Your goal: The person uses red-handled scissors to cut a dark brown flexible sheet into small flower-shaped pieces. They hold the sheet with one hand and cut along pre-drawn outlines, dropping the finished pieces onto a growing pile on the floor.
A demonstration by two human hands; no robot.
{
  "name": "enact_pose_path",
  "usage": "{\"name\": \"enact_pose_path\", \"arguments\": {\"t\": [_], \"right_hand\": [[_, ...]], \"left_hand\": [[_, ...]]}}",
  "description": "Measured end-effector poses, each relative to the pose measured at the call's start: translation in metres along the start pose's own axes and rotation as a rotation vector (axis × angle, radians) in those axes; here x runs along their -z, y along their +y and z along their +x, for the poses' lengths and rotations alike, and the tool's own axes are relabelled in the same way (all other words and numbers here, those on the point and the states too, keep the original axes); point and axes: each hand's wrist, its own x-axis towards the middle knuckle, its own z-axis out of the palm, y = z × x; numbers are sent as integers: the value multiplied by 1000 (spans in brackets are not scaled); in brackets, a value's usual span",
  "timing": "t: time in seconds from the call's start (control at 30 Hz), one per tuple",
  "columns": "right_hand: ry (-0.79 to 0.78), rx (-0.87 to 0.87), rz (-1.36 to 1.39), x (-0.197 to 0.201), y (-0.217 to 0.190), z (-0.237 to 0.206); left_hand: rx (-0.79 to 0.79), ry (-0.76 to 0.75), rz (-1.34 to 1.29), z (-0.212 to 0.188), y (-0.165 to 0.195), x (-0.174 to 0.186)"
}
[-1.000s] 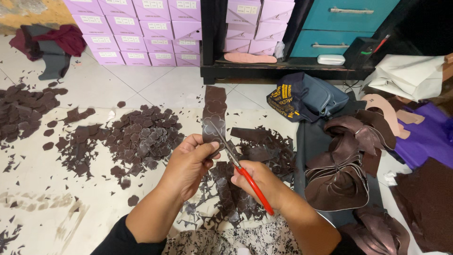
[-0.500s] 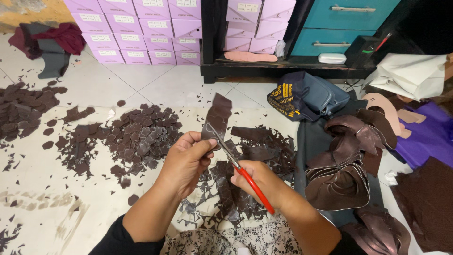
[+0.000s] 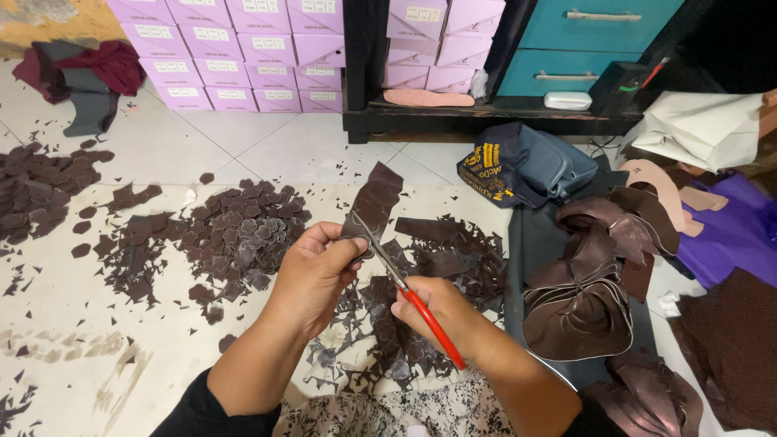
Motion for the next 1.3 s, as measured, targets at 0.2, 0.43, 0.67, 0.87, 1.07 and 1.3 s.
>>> {"name": "enact_pose_path", "arguments": {"t": [0.2,0.43,0.67,0.87,1.07,1.3], "right_hand": [[-26,43,-83,4,3,1],[-26,27,-110,2,6,5],[142,85,-9,-16,6,9],[123,80,-26,-13,5,11],[91,65,-24,-7,7,11],[84,93,39,-8,9,12]], "left_hand": [[-9,0,61,3,0,3],[-53,-6,40,1,4,3],[-10,33,19,-7,-1,-13],[-138,-19,124,-1,-5,-7],[-93,-21,167,5,-10,-1],[-100,-40,135,5,-9,-1]]}}
